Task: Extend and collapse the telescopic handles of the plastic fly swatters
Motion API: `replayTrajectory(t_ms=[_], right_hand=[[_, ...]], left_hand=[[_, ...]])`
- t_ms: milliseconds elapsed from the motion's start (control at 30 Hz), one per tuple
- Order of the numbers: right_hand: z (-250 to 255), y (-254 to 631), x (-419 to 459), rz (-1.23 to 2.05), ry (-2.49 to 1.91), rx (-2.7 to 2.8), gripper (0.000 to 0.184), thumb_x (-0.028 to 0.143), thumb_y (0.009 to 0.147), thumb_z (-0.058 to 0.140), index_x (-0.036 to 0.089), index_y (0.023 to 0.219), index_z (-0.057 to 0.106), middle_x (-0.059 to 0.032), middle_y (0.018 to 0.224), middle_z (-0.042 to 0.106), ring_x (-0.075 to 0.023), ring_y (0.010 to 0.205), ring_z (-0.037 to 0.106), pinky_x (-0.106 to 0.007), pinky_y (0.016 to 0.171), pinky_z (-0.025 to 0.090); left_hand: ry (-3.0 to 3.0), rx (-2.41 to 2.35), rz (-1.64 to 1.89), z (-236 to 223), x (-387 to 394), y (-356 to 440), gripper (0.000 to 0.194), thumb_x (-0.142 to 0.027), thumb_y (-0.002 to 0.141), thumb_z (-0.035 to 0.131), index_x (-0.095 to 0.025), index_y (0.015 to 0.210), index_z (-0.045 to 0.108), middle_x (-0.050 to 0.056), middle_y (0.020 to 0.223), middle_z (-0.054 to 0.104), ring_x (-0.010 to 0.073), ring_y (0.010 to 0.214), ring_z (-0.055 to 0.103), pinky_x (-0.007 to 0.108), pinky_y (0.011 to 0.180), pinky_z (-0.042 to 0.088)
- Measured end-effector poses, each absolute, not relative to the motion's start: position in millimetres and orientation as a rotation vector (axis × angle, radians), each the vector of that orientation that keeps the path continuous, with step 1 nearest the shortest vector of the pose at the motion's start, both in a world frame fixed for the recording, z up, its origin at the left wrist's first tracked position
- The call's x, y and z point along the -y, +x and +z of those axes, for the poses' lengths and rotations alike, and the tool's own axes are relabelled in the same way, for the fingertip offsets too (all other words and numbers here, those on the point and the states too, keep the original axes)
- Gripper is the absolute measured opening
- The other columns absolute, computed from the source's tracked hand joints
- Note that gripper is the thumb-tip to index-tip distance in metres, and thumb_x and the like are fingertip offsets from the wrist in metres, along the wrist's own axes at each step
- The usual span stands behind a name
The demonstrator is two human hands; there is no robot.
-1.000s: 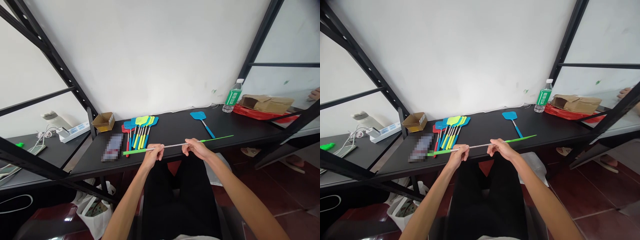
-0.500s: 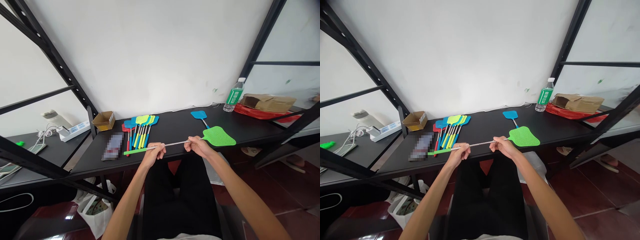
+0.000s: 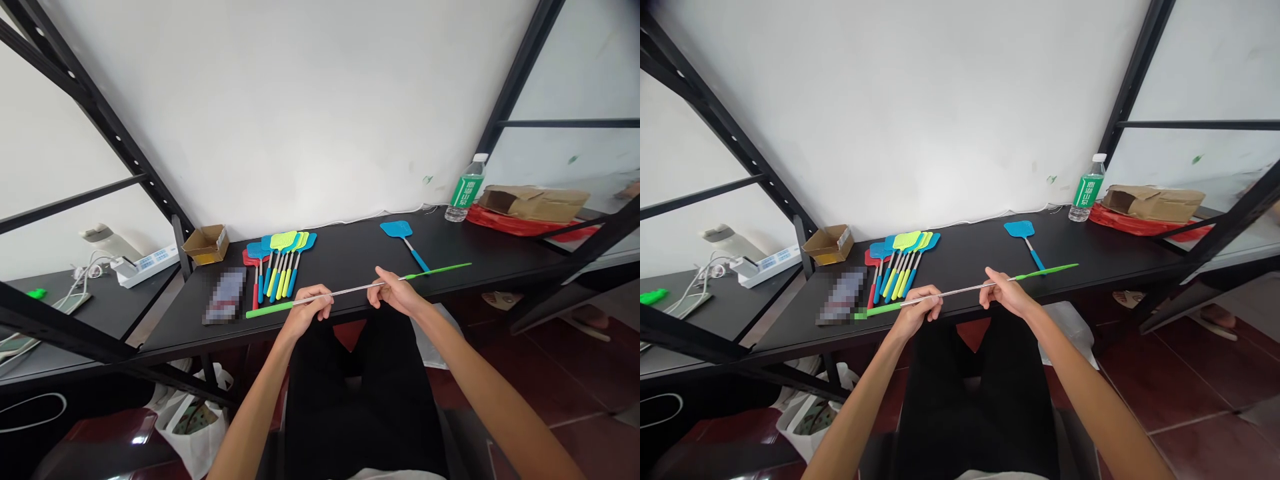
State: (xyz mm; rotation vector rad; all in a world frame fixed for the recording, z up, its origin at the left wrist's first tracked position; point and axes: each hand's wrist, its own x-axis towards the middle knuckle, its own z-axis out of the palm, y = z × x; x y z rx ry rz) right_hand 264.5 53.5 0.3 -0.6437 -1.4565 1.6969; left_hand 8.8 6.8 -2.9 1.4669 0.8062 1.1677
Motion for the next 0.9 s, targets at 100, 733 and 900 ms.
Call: replayTrajectory(t_ms=[100,733,900], right_hand=[[1.4,264.1,-52.3,1.68,-0.635,1.471,0.064,0.054,0.098,0.05,0.014,0.053,0.073,-0.0085,0.049,0.058,-0.0182,0.055,0.056,-0.032,0.06,0.044],[0.3,265.6,-52.8,1.665,-0.626,1.447,0.061,0.048,0.098,0.052,0.016,0.049,0.069,-0.0061,0.043,0.052,-0.0187,0.055,0.056,-0.032,0.059,0.041],[-3.0,264.9,-53.8,1.657,-0.625,1.465,0.061,0.051,0.097,0.053,0.016,0.049,0.068,-0.0057,0.044,0.051,-0.0181,0.055,0.054,-0.032,0.059,0.04]], left_hand=[[1.484,-0.816,1.162,-2.8,-6.8,9.7,0.025,-0.034,0.09,0.063,-0.015,0.073,0.064,0.0,0.055,0.059,0.0095,0.049,0.05,0.021,0.046,0.036],[1.543,-0.904,1.134,4.2,-2.8,14.4,0.024,-0.037,0.092,0.062,-0.016,0.081,0.064,-0.002,0.056,0.058,0.0098,0.05,0.049,0.022,0.049,0.038],[1.566,-0.938,1.14,4.7,-3.1,14.5,0.036,-0.039,0.093,0.057,-0.015,0.067,0.062,0.001,0.058,0.059,0.0105,0.053,0.049,0.023,0.052,0.038]])
